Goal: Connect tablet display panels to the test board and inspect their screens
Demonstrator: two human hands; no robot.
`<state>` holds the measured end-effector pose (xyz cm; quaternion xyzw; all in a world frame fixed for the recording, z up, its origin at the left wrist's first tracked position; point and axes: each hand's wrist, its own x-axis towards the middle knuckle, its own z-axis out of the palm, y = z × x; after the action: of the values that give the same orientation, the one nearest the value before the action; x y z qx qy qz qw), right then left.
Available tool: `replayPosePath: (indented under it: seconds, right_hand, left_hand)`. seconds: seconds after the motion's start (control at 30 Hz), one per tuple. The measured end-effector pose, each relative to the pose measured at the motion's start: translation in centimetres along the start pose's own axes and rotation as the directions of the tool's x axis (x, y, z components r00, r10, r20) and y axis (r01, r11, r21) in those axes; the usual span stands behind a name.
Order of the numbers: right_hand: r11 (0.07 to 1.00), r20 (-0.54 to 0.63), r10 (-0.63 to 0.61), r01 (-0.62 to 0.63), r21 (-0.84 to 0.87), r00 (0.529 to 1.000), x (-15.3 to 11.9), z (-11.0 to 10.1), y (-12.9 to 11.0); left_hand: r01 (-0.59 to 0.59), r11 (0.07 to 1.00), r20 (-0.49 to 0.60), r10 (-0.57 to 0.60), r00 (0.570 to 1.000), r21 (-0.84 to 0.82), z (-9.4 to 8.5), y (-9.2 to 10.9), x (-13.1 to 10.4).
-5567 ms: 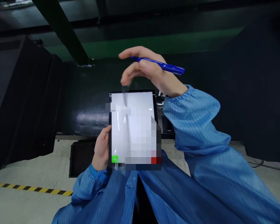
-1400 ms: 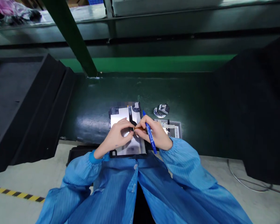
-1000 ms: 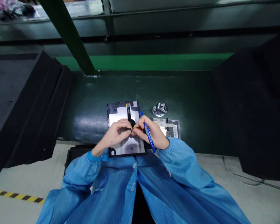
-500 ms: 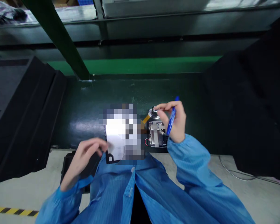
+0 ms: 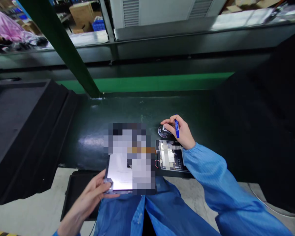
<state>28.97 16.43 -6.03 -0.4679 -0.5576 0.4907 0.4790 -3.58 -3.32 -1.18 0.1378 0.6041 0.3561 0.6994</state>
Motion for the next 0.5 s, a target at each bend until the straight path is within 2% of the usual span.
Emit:
replayPosePath:
  seconds: [0.07,0.1,0.2,0.27,0.37,0.43,0.5]
  right_hand:
    - [1.0,-0.002,-0.012,0.012,0.012,1.0,0.1,0.0,0.2]
    - [1.0,-0.006,-0.018,0.018,0.018,1.0,0.1,0.0,0.2]
    - [0.998,-0.05,-0.045,0.047,0.034,0.998,0.3,-0.2,0.3]
    - [0.997,-0.097,-0.069,0.073,0.037,0.993,0.4,-0.5,0.4]
    - [0.995,-0.145,-0.099,0.102,0.013,0.984,0.6,-1.1,0.9]
    - [0.994,-0.158,-0.112,0.11,-0.022,0.981,1.0,-1.5,1.3]
    - [0.992,-0.161,-0.118,0.109,-0.063,0.98,1.3,-1.9,1.7]
  left_hand:
    - [-0.036,0.999,-0.028,0.037,0.999,0.039,0.2,3.3,-1.2]
    - [-0.096,0.994,-0.036,0.098,0.995,0.051,0.7,5.2,-1.4]
    - [-0.31,0.951,0.01,0.31,0.951,0.018,4.4,11.2,0.5]
    - [-0.43,0.899,0.023,0.433,0.901,-0.083,8.0,15.4,3.6]
    - [-0.416,0.898,-0.085,0.407,0.909,-0.142,13.5,21.1,9.8]
    - [-0.447,0.882,-0.125,0.432,0.893,-0.149,16.7,23.8,13.7]
    - [-0.462,0.875,-0.128,0.446,0.886,-0.148,19.4,25.3,17.0]
